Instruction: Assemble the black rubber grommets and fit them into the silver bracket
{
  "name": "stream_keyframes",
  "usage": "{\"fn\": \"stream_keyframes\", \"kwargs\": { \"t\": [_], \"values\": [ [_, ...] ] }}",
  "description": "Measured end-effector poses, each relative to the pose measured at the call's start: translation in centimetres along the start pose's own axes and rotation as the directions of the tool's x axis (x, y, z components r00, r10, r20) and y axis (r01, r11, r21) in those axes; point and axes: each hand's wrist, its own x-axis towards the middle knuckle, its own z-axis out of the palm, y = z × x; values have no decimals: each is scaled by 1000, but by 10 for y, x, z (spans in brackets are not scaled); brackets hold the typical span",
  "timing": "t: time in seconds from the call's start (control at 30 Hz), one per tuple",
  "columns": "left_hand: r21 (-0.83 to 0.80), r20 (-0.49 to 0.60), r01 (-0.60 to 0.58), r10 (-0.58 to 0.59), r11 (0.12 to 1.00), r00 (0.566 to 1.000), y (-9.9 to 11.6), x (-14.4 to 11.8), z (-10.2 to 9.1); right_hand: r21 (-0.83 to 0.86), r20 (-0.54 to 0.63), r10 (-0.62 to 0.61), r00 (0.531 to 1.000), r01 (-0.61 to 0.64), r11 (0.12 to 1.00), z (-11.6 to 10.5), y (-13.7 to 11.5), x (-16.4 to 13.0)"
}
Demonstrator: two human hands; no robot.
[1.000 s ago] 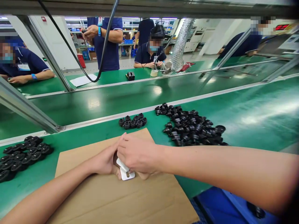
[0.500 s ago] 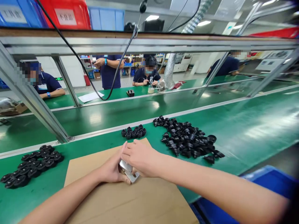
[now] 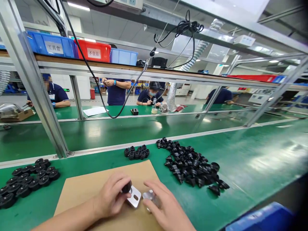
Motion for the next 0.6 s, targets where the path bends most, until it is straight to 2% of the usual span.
{"fn": "stream_keyframes", "kwargs": {
  "t": [0.03,0.07,0.1,0.17,0.23,0.3,0.33,0.4,0.43,0.47,0.5,0.57,0.6],
  "values": [
    [33,-20,-87,87,996,996,4,-2,0,107,-35,47,998,-43,993,9,0,-4],
    [48,11,-166,166,985,986,8,-5,0,217,-53,89,995,-76,973,18,0,-7],
    [33,87,-225,221,974,971,11,-7,-1,321,-61,121,991,-96,942,27,0,-11],
    [-51,264,-228,233,972,936,16,-10,-1,462,-69,139,988,-91,882,40,-2,-17],
    [-93,323,-179,200,979,925,17,-13,1,495,-115,120,986,-48,868,41,-2,-22],
    [-38,255,-188,191,982,948,14,-14,5,396,-246,90,965,15,918,28,4,-24],
    [6,197,-186,181,983,963,11,-14,7,281,-355,64,933,41,959,18,10,-25],
    [66,97,-126,120,990,988,6,-11,10,-31,-577,-24,816,7,999,-6,29,-26],
    [71,71,-68,63,995,995,3,-9,11,-176,-640,-74,765,-52,983,-16,41,-26],
    [67,57,-9,5,998,998,0,-7,11,-280,-658,-105,746,-112,953,-25,53,-26],
    [64,54,44,-48,997,997,-2,-5,10,-349,-651,-119,750,-157,924,-32,64,-27],
    [56,57,136,-139,989,989,-5,-2,9,-402,-657,-127,743,-204,892,-39,82,-29],
    [46,64,165,-168,985,984,-6,-2,8,-403,-683,-136,717,-215,890,-39,88,-31]
  ]
}}
